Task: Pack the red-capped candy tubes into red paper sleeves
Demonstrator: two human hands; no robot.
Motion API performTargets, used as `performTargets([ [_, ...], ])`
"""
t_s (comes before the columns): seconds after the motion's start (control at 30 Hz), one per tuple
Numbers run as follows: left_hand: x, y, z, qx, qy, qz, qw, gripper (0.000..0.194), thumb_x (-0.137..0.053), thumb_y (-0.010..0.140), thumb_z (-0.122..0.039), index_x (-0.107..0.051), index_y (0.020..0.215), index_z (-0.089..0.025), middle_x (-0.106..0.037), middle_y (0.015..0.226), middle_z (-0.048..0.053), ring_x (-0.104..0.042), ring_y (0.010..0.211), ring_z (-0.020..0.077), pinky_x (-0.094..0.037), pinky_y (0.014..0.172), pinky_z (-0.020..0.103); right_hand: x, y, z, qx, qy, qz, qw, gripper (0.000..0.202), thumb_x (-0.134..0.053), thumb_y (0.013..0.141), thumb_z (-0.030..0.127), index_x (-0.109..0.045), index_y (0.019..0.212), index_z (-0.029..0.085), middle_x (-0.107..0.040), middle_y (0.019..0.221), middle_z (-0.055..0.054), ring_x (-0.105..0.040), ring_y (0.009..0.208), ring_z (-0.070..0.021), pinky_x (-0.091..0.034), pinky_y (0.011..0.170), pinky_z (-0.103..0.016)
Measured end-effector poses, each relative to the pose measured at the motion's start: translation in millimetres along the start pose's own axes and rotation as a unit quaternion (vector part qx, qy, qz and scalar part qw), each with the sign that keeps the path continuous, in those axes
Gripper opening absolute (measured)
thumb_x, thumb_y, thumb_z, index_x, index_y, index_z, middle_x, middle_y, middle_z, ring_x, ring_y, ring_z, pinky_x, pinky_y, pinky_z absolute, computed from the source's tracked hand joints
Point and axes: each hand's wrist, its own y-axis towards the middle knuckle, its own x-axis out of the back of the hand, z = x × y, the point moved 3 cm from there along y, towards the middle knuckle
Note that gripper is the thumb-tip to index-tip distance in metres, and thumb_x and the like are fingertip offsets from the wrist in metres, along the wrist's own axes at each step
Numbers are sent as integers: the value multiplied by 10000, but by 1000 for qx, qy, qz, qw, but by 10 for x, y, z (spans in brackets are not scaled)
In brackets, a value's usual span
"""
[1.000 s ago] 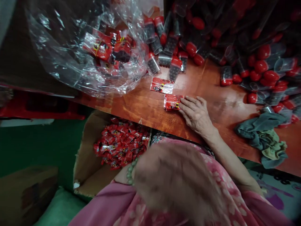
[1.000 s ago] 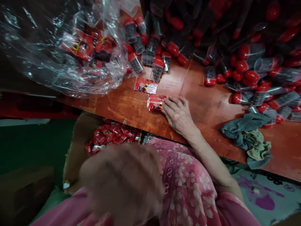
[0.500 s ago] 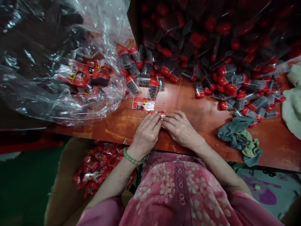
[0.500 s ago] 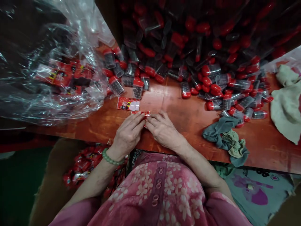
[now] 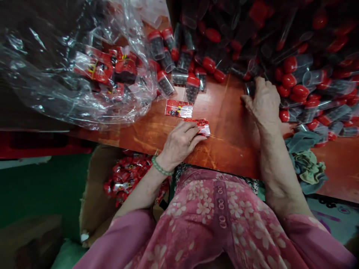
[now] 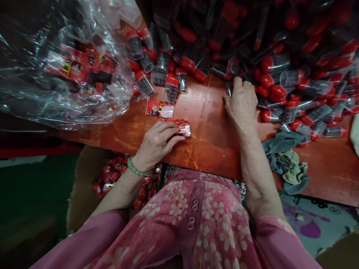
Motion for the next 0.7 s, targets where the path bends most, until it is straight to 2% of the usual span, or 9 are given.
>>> performTargets([
  [0.07, 21, 20, -10, 11, -9, 27, 1000, 328, -513, 1038, -370, -731, 1002, -128, -745, 1038, 115, -672, 943, 202, -564, 893, 376, 2, -20, 9, 0, 48, -2, 999, 542, -693, 915, 545, -575, 1262, 146, -655, 1152, -199, -612, 1080, -335, -489, 983, -534],
  [0.2, 66, 58, -49, 19, 27, 78, 996, 339, -432, 1060, -279, -726, 976, -131, -719, 1030, 115, -643, 939, 209, -549, 870, 371, 104, -109, 82, -12, 55, 64, 996, 587, -807, 840, 420, -550, 1304, 167, -645, 1231, -190, -607, 1084, -317, -472, 1007, -515],
  [0.27, 83, 73, -68, 18, 67, 94, 993, 354, -429, 1056, -265, -726, 908, -142, -705, 956, 104, -628, 901, 210, -538, 824, 353, 196, -183, 116, -5, 67, 66, 996, 517, -845, 800, 368, -605, 1215, 174, -667, 1206, -167, -615, 1020, -267, -492, 959, -454],
  [0.33, 99, 81, -78, 19, 83, 95, 992, 372, -430, 1054, -263, -720, 849, -153, -690, 879, 92, -618, 847, 205, -526, 780, 341, 276, -280, 116, -4, 110, 49, 993, 373, -859, 779, 383, -650, 1015, 183, -698, 1043, -120, -609, 868, -207, -512, 835, -393],
  [0.4, 120, 81, -77, 23, 67, 75, 995, 379, -451, 1051, -287, -714, 808, -160, -680, 808, 77, -615, 789, 194, -518, 746, 332, 316, -393, 79, -16, 174, 42, 984, 341, -860, 769, 442, -624, 850, 210, -671, 838, -49, -557, 709, -159, -492, 693, -346],
  [0.5, 160, 65, -62, 35, 13, 20, 999, 340, -557, 1017, -349, -719, 779, -167, -691, 756, 50, -628, 732, 168, -510, 706, 308, 323, -571, 7, -38, 262, 29, 964, 363, -867, 750, 483, -611, 796, 230, -605, 702, 27, -497, 593, -120, -442, 576, -297],
  [0.6, 204, 29, -64, 50, -84, -40, 994, 255, -685, 948, -369, -751, 790, -180, -736, 755, 27, -651, 692, 137, -512, 676, 274, 312, -756, 1, -50, 361, 13, 931, 316, -880, 731, 430, -686, 879, 229, -650, 730, 43, -561, 596, -115, -481, 570, -276],
  [0.7, 222, -16, -93, 79, -203, -76, 973, 179, -799, 858, -352, -785, 794, -186, -776, 767, 29, -682, 670, 121, -529, 653, 247, 315, -958, 100, -61, 477, 18, 877, 287, -856, 769, 404, -726, 974, 251, -722, 847, 24, -673, 686, -144, -568, 640, -293],
])
